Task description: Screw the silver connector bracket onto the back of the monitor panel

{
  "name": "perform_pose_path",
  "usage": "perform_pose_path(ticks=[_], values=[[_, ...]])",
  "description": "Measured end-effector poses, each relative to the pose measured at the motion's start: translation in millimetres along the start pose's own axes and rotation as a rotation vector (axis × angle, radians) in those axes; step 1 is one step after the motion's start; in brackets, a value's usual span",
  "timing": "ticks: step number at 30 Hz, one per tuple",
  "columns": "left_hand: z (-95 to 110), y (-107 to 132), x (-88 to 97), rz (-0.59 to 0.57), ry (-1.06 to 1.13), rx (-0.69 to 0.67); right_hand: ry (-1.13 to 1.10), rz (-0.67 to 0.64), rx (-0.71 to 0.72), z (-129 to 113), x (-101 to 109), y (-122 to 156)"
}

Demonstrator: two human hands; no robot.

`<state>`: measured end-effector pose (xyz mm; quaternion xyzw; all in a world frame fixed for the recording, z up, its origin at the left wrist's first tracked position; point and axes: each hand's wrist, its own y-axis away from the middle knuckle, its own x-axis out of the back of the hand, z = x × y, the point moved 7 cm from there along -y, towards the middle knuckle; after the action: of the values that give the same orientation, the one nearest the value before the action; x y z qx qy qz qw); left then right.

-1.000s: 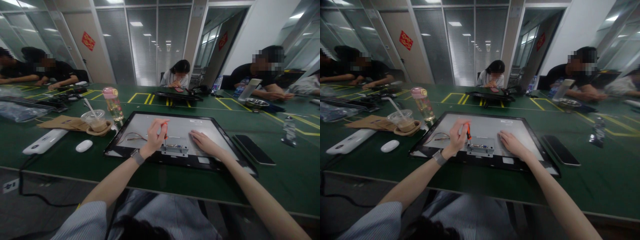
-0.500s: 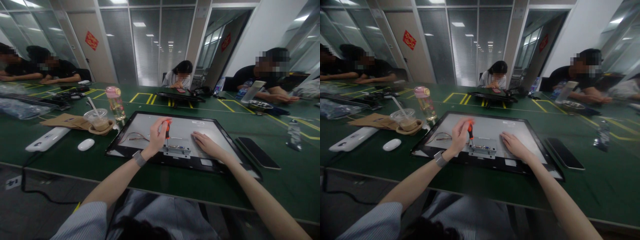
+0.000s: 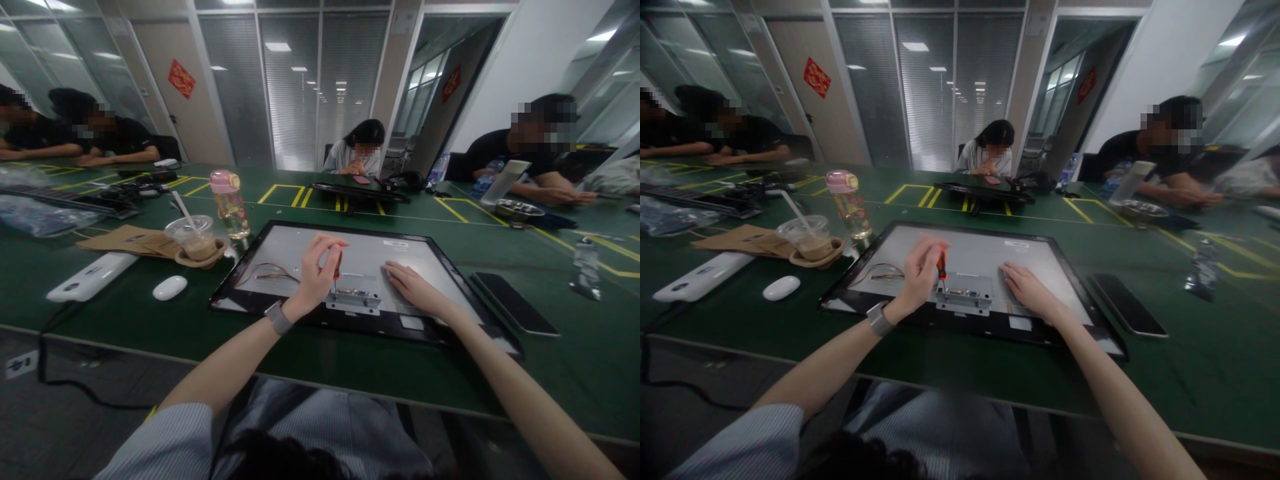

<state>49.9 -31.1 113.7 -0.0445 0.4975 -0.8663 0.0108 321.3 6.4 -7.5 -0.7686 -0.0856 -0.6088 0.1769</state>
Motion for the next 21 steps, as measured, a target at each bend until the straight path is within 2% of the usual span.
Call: perform_pose_path(ticks=[6,14,21], values=[[2,2,4.2,0.101,-0.126,-0.036,-0.016,0.009,-0.037,4,-2,0],[-13,4,4.9,0.07,-0.08,0.032,0.103,-0.107,-0.16,9,-9,3],[-4,2,5.0,0.102,-0.133,-0.023,0.144,-0.17,-0.208,-2,-4,7]])
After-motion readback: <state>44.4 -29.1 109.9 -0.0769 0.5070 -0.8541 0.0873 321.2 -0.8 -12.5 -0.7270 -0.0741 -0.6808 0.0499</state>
